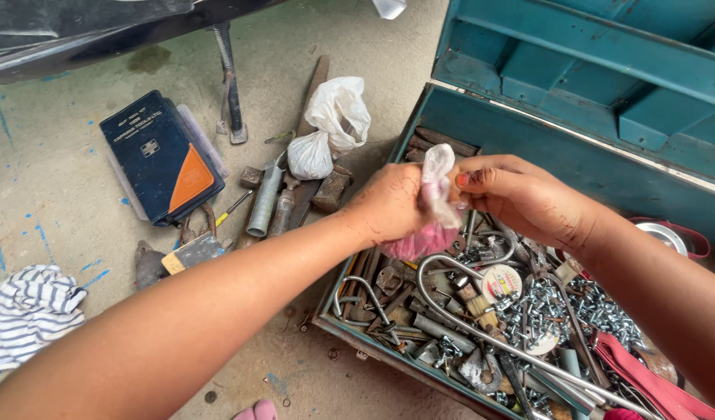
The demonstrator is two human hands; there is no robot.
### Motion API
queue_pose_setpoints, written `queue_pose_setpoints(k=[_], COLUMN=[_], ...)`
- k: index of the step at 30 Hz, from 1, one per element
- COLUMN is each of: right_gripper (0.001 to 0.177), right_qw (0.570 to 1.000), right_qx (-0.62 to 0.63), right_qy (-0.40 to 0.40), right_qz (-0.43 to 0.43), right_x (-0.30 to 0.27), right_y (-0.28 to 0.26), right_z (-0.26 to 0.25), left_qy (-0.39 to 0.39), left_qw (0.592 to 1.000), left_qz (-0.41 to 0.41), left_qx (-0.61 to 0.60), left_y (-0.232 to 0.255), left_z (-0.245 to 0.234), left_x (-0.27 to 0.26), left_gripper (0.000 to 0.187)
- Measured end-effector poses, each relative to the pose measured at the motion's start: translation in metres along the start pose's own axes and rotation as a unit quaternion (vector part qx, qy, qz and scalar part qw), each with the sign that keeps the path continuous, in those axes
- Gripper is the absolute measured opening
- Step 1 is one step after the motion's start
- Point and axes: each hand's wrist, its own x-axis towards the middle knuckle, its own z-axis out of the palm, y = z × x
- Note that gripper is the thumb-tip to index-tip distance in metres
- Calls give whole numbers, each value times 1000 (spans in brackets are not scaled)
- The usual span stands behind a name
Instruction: The person sorts through a cluttered teal toolbox, picking up various tools and metal parts one by one and placing them on the floor beside the box. They handle pliers, hammers, metal hooks, and small hardware pieces, gradually clearing space inside the toolbox.
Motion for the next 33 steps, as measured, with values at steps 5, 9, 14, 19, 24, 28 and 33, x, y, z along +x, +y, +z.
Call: queue_pose_setpoints(k=[5, 9, 14, 19, 24, 28, 33], right_gripper=[26, 20, 20, 21, 23, 24, 25], right_qw=[996, 991, 981, 964, 937, 916, 902], right_qx=[-24, -72, -173, -261, -340, -392, -426], right_qy=[81, 114, 76, 25, 49, 54, 41], right_qz=[-24, 19, 53, 49, 61, 69, 58], right_x=[12, 36, 84, 137, 162, 163, 150], right_y=[-30, -30, -17, 2, 15, 24, 30], right_z=[33, 60, 98, 133, 145, 140, 120], left_qy=[99, 183, 331, 408, 390, 275, 132], left_qw=[983, 957, 928, 872, 899, 923, 922], left_qz=[25, 55, -80, -226, -197, -259, -344], left_qx=[-150, -220, -149, -151, -31, 77, 123], left_y=[-29, -69, -139, -193, -216, -212, -181], left_z=[-47, -92, -147, -150, -144, -134, -124], left_x=[-45, -87, -141, -160, -136, -126, -133], left_gripper=[21, 20, 13, 22, 48, 52, 59])
